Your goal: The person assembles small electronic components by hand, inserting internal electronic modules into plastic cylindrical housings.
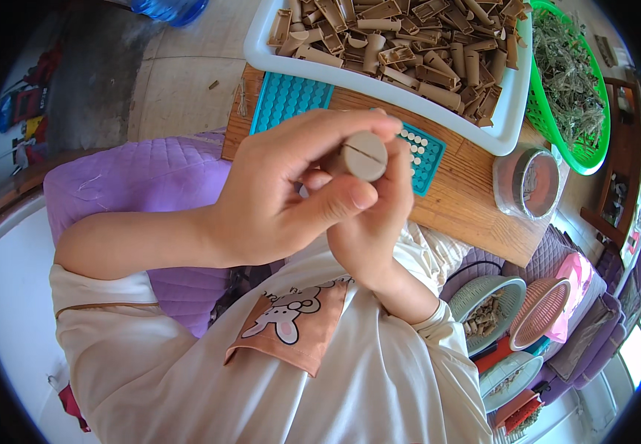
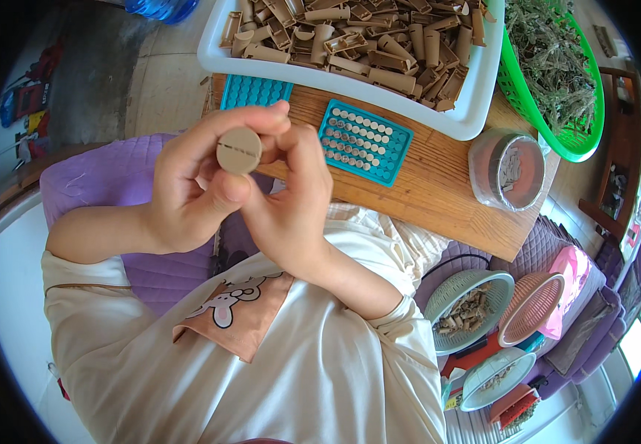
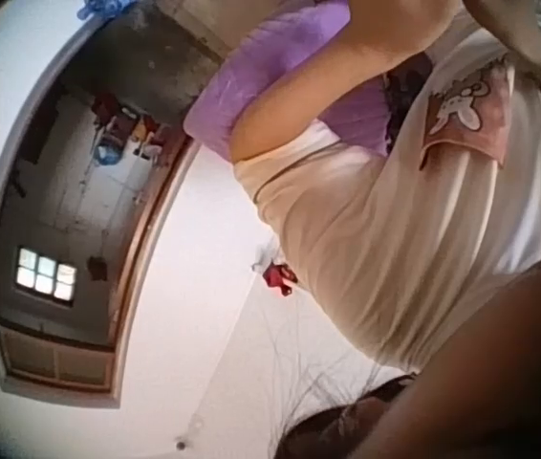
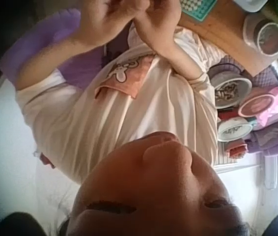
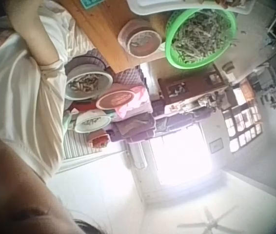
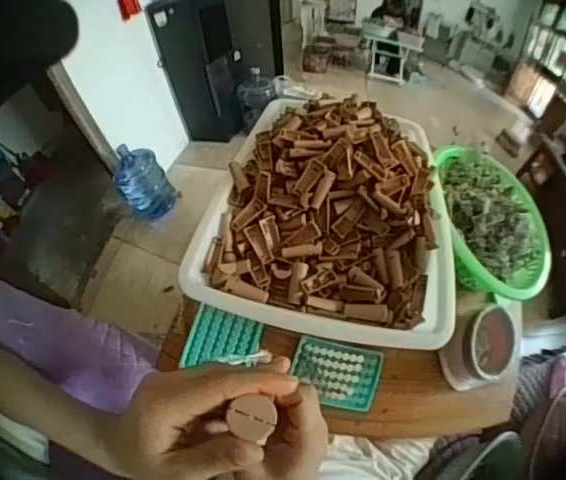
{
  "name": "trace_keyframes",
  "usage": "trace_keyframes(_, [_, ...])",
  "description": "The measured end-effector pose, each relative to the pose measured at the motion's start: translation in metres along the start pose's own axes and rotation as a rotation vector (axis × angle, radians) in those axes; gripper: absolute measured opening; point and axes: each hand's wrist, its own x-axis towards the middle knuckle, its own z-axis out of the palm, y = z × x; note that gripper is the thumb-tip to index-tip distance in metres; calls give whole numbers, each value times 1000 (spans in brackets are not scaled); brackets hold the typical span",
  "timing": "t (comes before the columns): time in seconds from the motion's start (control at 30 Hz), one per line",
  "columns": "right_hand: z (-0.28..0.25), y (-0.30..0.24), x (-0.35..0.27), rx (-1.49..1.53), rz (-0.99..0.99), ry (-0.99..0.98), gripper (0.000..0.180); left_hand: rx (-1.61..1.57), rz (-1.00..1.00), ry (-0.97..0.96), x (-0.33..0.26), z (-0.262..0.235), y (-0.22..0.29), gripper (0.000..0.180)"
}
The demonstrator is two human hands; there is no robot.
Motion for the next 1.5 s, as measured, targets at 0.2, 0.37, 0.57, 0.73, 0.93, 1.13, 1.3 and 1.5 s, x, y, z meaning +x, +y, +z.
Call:
trace_keyframes(0.2, [5,-16,4,-239,-102,-234,7,248,371,64,12,-4,-2,34])
trace_keyframes(0.37, [16,-13,-4,-106,-39,-140,10,179,315,65,12,1,-3,30])
trace_keyframes(0.57, [17,-6,0,-46,-29,-97,10,30,44,-7,8,0,0,39])
trace_keyframes(0.73, [4,3,5,59,355,-312,15,-317,-223,-28,14,-4,-6,34])
trace_keyframes(0.93, [-26,-1,24,442,715,-595,51,-877,-526,-52,18,-9,-16,31])
trace_keyframes(1.13, [-29,0,26,977,828,-663,62,-1018,-559,-74,18,-7,-20,30])
trace_keyframes(1.3, [-31,-4,25,1045,864,-656,60,-1065,-612,-28,20,-6,-12,31])
trace_keyframes(1.5, [-32,-7,24,1011,922,-594,56,-1036,-609,-62,19,-7,-16,32])
